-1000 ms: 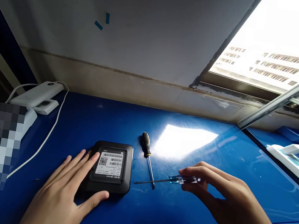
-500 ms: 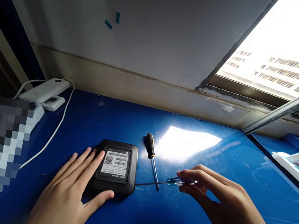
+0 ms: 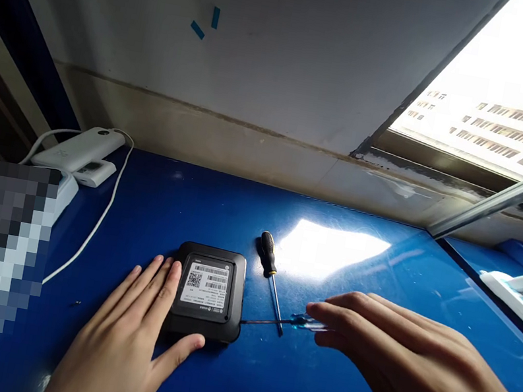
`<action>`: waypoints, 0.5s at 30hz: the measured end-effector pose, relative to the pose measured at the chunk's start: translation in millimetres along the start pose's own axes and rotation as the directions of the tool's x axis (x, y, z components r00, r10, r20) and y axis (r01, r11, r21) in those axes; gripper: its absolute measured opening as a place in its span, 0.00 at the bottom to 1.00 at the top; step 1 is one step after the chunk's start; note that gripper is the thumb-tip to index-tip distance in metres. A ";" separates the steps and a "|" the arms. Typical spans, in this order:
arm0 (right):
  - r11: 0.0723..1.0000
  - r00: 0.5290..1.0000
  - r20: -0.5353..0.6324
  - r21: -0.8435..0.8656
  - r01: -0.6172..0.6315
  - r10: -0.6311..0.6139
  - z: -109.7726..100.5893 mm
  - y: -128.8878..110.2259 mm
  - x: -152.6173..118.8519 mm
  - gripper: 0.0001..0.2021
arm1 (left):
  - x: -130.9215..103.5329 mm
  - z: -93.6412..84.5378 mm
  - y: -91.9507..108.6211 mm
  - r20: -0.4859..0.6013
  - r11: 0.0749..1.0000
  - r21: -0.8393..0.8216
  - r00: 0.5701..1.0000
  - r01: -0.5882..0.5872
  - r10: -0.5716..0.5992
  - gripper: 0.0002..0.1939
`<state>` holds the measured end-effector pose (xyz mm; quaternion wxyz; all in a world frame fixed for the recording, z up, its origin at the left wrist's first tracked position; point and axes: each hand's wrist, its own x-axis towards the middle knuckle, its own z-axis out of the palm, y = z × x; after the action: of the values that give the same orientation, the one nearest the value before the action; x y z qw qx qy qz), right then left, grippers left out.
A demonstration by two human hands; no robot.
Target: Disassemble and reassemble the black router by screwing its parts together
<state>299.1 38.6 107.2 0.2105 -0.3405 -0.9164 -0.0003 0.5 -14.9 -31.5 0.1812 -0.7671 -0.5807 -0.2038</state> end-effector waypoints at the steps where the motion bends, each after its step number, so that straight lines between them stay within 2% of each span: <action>1: 0.997 0.998 0.018 -0.030 0.066 -0.066 -0.4 -3.1 3.2 0.13 | 0.2 -0.2 0.5 -0.005 1.000 -0.002 1.000 -0.001 0.001 0.50; 5: 0.968 0.984 0.020 -0.180 0.175 -0.175 5.7 -21.1 14.7 0.16 | 0.0 -0.2 1.0 -0.011 1.000 -0.010 1.000 0.004 -0.004 0.49; 9: 0.963 0.982 -0.111 -0.239 0.122 -0.152 11.7 -40.6 27.7 0.20 | -1.7 -0.4 -0.2 0.009 1.000 -0.026 1.000 0.008 -0.008 0.50; 12: 0.965 0.984 -0.053 -0.211 0.153 -0.168 5.6 -46.1 39.2 0.23 | -2.7 -1.2 0.0 0.036 0.999 -0.034 0.999 0.013 -0.012 0.50; 14: 0.972 0.987 0.028 -0.167 0.163 -0.161 -0.5 -41.4 40.3 0.23 | -3.0 -1.5 0.8 0.042 0.999 -0.041 0.999 0.022 -0.020 0.49; 15: 0.980 0.989 0.025 -0.134 0.149 -0.147 -2.6 -36.4 37.1 0.21 | -3.1 -1.5 1.1 0.041 0.999 -0.045 0.999 0.029 -0.027 0.48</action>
<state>252.2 33.4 129.0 0.1796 -0.2850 -0.9385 -0.0757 0.8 -18.5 -31.9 0.1492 -0.7668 -0.5899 -0.2041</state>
